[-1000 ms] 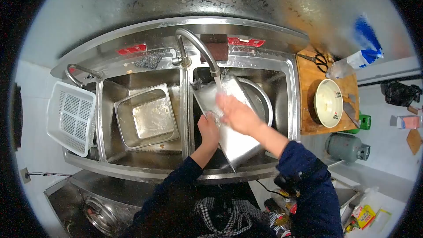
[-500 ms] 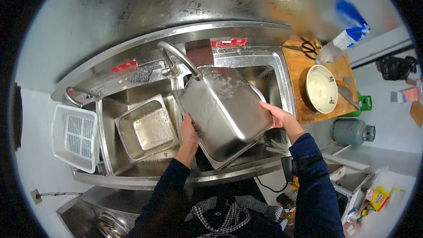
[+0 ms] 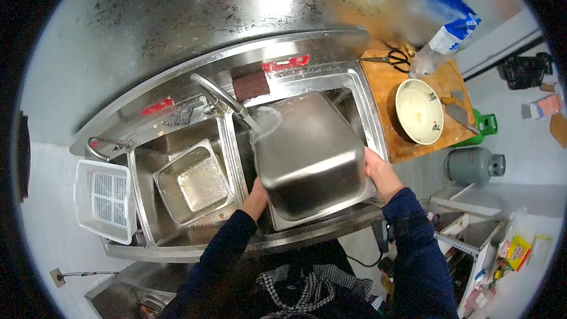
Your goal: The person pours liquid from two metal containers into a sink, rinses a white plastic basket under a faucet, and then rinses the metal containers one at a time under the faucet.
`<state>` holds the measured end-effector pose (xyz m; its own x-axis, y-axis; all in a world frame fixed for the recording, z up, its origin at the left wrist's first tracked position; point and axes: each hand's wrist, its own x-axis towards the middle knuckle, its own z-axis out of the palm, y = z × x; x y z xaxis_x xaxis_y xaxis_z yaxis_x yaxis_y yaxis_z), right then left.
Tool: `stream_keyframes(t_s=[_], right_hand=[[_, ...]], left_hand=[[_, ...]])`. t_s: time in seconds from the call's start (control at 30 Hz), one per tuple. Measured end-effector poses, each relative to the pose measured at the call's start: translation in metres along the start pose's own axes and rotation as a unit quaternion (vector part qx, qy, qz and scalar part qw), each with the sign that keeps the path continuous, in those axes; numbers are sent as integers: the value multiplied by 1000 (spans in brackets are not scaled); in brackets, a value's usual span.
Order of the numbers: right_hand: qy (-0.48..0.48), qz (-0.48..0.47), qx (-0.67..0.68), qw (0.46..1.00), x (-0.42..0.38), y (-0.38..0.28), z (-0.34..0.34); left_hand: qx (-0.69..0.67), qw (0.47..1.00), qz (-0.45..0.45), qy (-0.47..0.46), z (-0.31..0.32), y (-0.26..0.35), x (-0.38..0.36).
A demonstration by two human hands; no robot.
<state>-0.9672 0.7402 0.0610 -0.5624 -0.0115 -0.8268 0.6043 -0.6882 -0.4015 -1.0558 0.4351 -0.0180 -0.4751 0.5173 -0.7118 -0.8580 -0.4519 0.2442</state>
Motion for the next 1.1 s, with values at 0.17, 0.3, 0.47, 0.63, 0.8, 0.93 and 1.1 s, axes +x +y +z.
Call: stream_keyframes(t_s=[0.17, 0.3, 0.47, 0.63, 0.8, 0.93, 1.1], right_hand=[[57, 0, -98, 993, 3, -21, 42], [116, -75, -204, 969, 0, -32, 81], [137, -129, -260, 947, -17, -40, 129], [103, -153, -265, 947, -13, -38, 141], [150, -135, -254, 946, -8, -39, 136], [196, -175, -310, 914, -22, -49, 145], [186, -216, -262, 922, -31, -37, 171]], left_hand=[[-48, 989, 24, -135, -25, -9, 20], [-113, 993, 1, -46, 11, 36, -43], [246, 947, 205, -12, 27, 77, -80], [610, 616, 479, -138, 94, 91, -63], [526, 748, 386, -121, 67, 83, 38], [401, 875, 260, -80, 33, 25, 71], [474, 772, 406, -119, 103, 61, -51]])
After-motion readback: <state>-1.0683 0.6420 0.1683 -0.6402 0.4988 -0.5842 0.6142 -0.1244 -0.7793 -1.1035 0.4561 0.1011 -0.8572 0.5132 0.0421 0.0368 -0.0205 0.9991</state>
